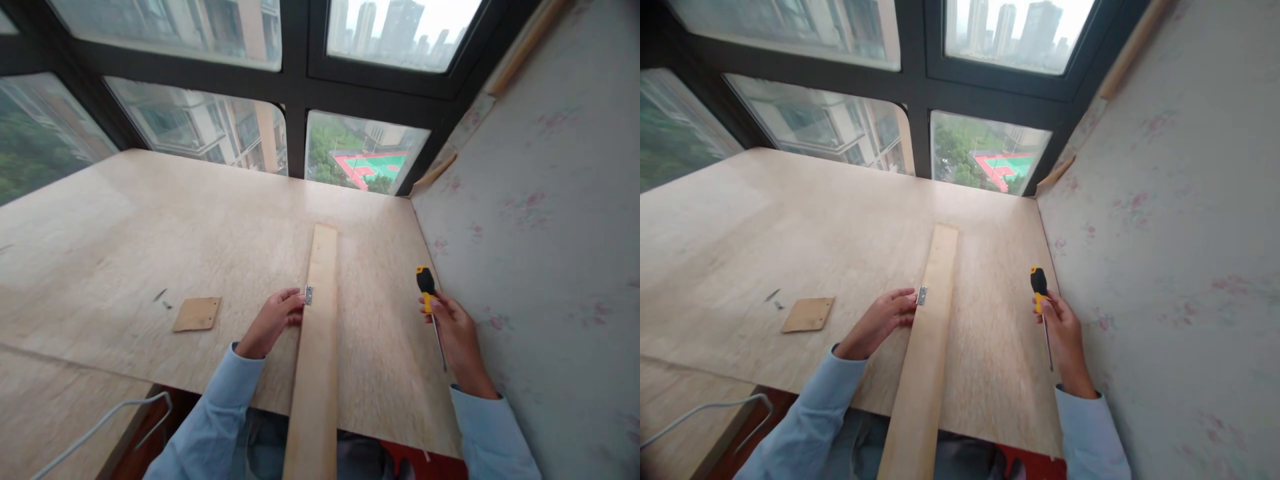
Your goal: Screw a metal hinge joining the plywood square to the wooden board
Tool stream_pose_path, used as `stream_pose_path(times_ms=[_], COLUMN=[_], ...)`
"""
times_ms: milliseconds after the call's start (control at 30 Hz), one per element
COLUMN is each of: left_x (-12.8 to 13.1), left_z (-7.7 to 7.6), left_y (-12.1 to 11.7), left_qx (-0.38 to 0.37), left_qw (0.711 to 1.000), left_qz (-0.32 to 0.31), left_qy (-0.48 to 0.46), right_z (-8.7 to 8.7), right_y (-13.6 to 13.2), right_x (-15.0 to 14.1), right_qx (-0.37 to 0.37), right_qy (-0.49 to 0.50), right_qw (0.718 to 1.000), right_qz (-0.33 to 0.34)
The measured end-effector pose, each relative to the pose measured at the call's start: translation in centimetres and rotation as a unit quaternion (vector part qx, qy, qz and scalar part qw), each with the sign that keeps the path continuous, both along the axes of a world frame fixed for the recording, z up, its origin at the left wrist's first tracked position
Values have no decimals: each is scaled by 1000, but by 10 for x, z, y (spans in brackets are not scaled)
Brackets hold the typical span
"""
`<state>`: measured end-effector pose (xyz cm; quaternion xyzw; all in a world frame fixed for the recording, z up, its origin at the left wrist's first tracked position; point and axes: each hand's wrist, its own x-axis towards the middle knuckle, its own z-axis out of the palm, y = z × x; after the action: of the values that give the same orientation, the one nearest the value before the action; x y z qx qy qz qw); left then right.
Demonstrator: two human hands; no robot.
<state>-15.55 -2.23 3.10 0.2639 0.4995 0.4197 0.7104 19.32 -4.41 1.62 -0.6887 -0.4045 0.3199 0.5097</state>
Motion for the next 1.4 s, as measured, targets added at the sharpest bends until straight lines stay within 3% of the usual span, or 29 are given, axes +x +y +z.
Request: stream_pose_path(times_ms=[67,133,300,467,633,800,1033,1400], left_x=[-1,-1,2,10,19,21,20,22], left_z=[-2,-4,-7,-3,-4,-8,-3,-11], left_y=[2,4,7,7,10,9,10,11], left_qx=[-1,-12,-15,17,65,51,22,-5], left_qw=[1000,999,999,1000,994,997,996,998], left_qz=[3,17,24,-1,7,21,4,23], left_qy=[-18,-25,-34,-1,87,60,91,63], right_z=[15,30,61,77,77,67,51,55], right_y=[1,3,17,40,64,77,80,77], right_x=[-20,-43,-93,-122,-139,-152,-157,-157], right_qx=[57,69,14,63,76,80,62,161], right_qy=[152,227,259,287,266,262,294,310], right_qw=[986,967,947,923,918,915,910,894], right_qz=[27,88,191,250,282,295,286,279])
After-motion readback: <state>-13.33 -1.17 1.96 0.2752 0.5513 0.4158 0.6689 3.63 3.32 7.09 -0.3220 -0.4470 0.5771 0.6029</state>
